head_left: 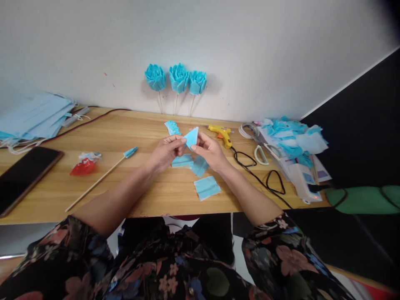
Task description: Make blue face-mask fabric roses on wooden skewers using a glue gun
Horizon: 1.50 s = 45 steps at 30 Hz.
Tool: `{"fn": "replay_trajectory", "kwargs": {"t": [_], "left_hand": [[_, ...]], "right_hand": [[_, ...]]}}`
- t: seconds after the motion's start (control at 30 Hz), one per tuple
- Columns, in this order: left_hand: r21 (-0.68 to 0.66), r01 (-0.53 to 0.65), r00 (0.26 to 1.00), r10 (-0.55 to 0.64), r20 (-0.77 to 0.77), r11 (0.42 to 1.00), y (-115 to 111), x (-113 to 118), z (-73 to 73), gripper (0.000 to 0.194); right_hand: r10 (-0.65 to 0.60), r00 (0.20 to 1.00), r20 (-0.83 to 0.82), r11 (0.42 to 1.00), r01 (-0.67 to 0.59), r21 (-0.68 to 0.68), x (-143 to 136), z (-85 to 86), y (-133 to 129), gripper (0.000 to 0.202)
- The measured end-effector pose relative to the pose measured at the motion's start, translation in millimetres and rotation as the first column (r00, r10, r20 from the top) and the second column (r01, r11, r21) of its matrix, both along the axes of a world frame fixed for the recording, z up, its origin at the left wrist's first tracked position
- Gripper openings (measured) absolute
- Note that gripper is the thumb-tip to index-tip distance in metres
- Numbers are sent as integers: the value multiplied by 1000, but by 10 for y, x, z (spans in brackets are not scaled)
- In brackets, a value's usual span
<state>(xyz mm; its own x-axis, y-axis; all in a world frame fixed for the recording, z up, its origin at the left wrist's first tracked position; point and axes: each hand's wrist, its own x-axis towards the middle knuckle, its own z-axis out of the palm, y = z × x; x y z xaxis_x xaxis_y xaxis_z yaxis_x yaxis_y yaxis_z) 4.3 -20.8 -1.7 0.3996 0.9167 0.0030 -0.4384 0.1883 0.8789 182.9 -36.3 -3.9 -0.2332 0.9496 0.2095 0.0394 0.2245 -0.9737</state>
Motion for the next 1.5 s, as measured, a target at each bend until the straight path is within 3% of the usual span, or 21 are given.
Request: {"fn": "replay_trajectory", "kwargs": {"t": [0.53, 0.77, 0.93, 1.13, 1.27, 1.5], "left_hand": [[40, -41, 999, 42, -25, 998, 32, -52, 21, 32], [98, -42, 988, 56, -146, 994, 38, -61, 4, 34], [203, -29, 959, 85, -271, 979, -9, -29, 5, 30], [235, -55, 951, 123, -284, 970, -25, -24, 43, 27], [245, -105, 953, 168, -251, 964, -2, -25, 22, 36], [137, 16, 954, 26, -300, 991, 14, -21, -22, 53]], "right_hand": [[79, 997, 22, 995, -77, -71, 94, 30, -4, 68], [-14, 998, -62, 995, 8, -98, 113, 48, 9, 63], [-85, 996, -20, 994, 83, -76, 106, 12, 26, 61], [-186, 982, -6, 982, 186, -6, 100, 16, 11, 50], [-271, 961, 57, 960, 266, 83, 115, 40, 2, 46], [-336, 932, 134, 903, 278, 329, 115, 50, -49, 40]]}}
